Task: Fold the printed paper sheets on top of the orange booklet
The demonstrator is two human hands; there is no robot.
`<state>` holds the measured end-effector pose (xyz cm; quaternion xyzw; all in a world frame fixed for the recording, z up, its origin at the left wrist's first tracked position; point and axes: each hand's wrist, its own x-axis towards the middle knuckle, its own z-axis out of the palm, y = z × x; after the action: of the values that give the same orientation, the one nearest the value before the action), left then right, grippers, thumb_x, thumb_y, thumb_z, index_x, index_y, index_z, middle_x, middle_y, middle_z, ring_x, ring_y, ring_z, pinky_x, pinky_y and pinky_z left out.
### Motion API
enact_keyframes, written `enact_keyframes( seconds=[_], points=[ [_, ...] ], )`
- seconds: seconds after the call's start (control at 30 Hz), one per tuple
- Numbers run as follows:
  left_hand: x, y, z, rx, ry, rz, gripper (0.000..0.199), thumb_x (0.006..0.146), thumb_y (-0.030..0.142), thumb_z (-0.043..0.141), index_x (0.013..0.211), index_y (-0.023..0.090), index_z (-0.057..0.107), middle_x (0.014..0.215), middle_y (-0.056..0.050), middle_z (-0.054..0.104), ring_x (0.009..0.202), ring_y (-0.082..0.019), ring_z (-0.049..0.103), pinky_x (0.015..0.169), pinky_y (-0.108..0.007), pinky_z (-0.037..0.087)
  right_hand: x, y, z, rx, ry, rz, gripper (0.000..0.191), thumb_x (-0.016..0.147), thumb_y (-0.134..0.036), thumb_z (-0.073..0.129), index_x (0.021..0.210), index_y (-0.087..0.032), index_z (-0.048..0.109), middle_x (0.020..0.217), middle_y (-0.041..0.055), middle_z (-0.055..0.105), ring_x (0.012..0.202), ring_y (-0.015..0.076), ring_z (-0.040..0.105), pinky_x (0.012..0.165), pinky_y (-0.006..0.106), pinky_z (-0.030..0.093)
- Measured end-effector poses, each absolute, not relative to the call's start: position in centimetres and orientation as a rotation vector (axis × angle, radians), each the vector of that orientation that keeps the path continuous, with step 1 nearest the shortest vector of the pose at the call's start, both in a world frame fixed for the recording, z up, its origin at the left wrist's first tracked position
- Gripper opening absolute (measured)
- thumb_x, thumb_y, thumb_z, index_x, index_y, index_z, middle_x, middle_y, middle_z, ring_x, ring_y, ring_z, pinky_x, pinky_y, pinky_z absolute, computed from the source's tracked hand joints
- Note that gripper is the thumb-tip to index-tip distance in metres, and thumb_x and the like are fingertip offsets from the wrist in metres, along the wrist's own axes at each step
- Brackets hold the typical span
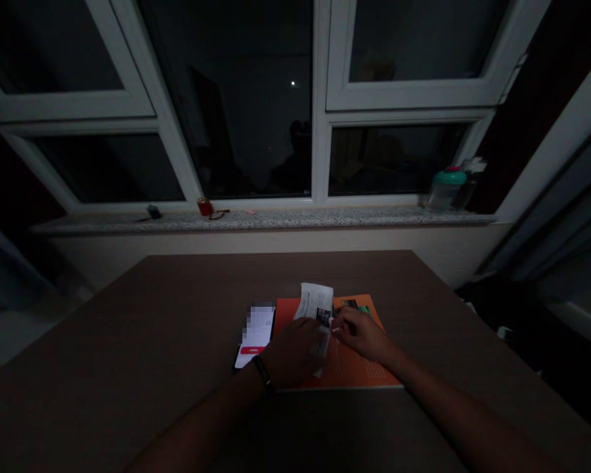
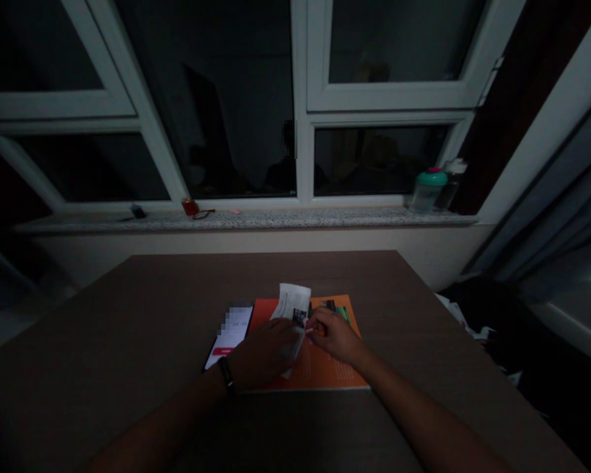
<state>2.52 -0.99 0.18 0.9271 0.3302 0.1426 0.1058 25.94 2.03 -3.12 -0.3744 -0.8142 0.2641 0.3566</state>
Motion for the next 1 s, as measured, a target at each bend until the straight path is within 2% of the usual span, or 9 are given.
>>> enact_keyframes(
  seconds=[0.13,0.23,0.47,0.63,1.0],
  points=[
    [2.7,-1.0,0.6,2.74,0.911,0.402,0.026,0.09,0.029,0.061,0.114,0.022,0.054,0.117,-0.007,0.057,0.11,-0.024,0.051,0.095,-0.037,0.042,26.0,1.6,-2.6,-0.845,-2.257,0.724,0.001,0.081,-0.02,0.066,0.082,-0.02,0.067,0.087,0.0034,0.061,0.084,0.0177,0.057,0.074,0.027,0.042],
    [2.7,-1.0,0.7,2.745,0.889,0.39,0.017,0.092,0.028,0.058,0.107,0.021,0.056,0.112,-0.006,0.058,0.107,-0.023,0.052,0.093,-0.036,0.042,26.0,1.4,-2.5,-0.873,-2.316,0.705,0.002,0.079,-0.019,0.067,0.081,-0.021,0.068,0.083,0.0029,0.06,0.084,0.0184,0.057,0.073,0.027,0.042],
    [2.6,-0.9,0.4,2.769,0.886,0.377,0.021,0.089,0.023,0.06,0.109,0.021,0.055,0.116,-0.007,0.057,0.109,-0.024,0.052,0.093,-0.038,0.043,26.1,1.8,-2.8,-1.062,-2.321,0.611,0.007,0.081,-0.019,0.064,0.082,-0.021,0.07,0.075,0.0012,0.06,0.073,0.0162,0.056,0.066,0.025,0.039],
    [2.7,-0.9,0.6,2.756,0.887,0.365,0.012,0.09,0.019,0.058,0.102,0.02,0.056,0.117,-0.006,0.058,0.11,-0.023,0.053,0.093,-0.036,0.043,26.3,2.5,-2.8,-1.216,-2.233,0.533,0.012,0.085,-0.025,0.06,0.089,-0.021,0.071,0.073,0.0012,0.061,0.068,0.0152,0.055,0.063,0.024,0.038],
    [2.9,-0.8,0.8,2.751,0.918,0.339,0.012,0.095,0.019,0.052,0.106,0.02,0.056,0.113,-0.006,0.059,0.105,-0.022,0.055,0.09,-0.036,0.045,25.9,1.3,-2.5,-1.039,-2.352,0.736,0.004,0.079,-0.022,0.068,0.081,-0.021,0.071,0.065,-0.0019,0.058,0.063,0.0135,0.054,0.057,0.022,0.035]
  ],
)
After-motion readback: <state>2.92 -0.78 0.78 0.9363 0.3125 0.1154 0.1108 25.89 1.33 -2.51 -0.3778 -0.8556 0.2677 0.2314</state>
